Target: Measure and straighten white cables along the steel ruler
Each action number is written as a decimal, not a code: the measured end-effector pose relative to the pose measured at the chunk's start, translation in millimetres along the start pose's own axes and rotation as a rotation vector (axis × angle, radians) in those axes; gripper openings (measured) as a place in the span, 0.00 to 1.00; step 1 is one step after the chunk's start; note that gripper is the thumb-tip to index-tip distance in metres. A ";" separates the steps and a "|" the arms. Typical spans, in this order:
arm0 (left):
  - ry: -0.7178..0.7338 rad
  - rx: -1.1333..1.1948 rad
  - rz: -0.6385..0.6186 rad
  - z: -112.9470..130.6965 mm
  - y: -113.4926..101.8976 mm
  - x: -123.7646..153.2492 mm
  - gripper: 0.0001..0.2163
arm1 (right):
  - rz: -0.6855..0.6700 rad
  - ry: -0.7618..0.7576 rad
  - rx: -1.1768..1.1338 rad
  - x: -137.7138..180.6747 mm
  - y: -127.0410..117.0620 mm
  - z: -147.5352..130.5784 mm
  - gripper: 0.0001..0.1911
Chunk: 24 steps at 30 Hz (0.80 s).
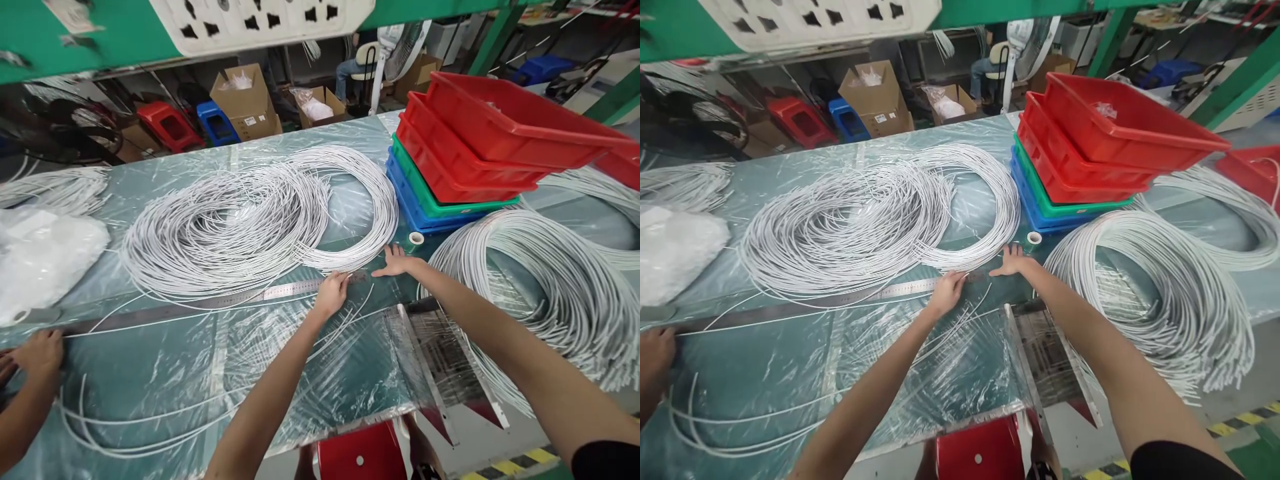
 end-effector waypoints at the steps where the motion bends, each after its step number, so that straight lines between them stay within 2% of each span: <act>1: -0.009 0.016 0.021 -2.2 1.6 0.2 0.12 | -0.043 0.008 0.017 -1.6 6.2 0.1 0.78; 3: -0.042 0.049 0.065 -8.2 4.3 1.0 0.12 | -0.103 0.023 0.058 -3.3 15.1 -2.1 0.85; 6: -0.084 0.085 0.103 -15.5 8.6 2.4 0.11 | -0.152 0.049 0.092 -6.6 21.5 -5.4 0.89; 10: -0.056 0.069 0.119 -11.0 11.6 4.7 0.08 | -0.151 0.069 0.098 -19.0 24.0 -2.5 0.90; 17: 0.001 -0.079 0.146 4.6 7.5 7.6 0.09 | -0.103 0.048 0.074 -41.5 32.1 6.6 0.90; 20: 0.031 -0.141 0.134 8.0 4.1 3.4 0.10 | -0.085 0.049 0.073 -43.2 32.1 7.1 0.90; 24: 0.085 -0.218 0.090 10.9 4.2 -2.3 0.10 | -0.141 0.054 0.080 -39.7 32.9 5.7 0.90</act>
Point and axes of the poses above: each hand's wrist, its own x-axis away from the middle knuckle, its own y-axis out of the palm, z = x × y, the point moved 9 cm from there along -x, towards the middle knuckle, and after that the axes turned 3 degrees about -x, right-handed, at the moved point
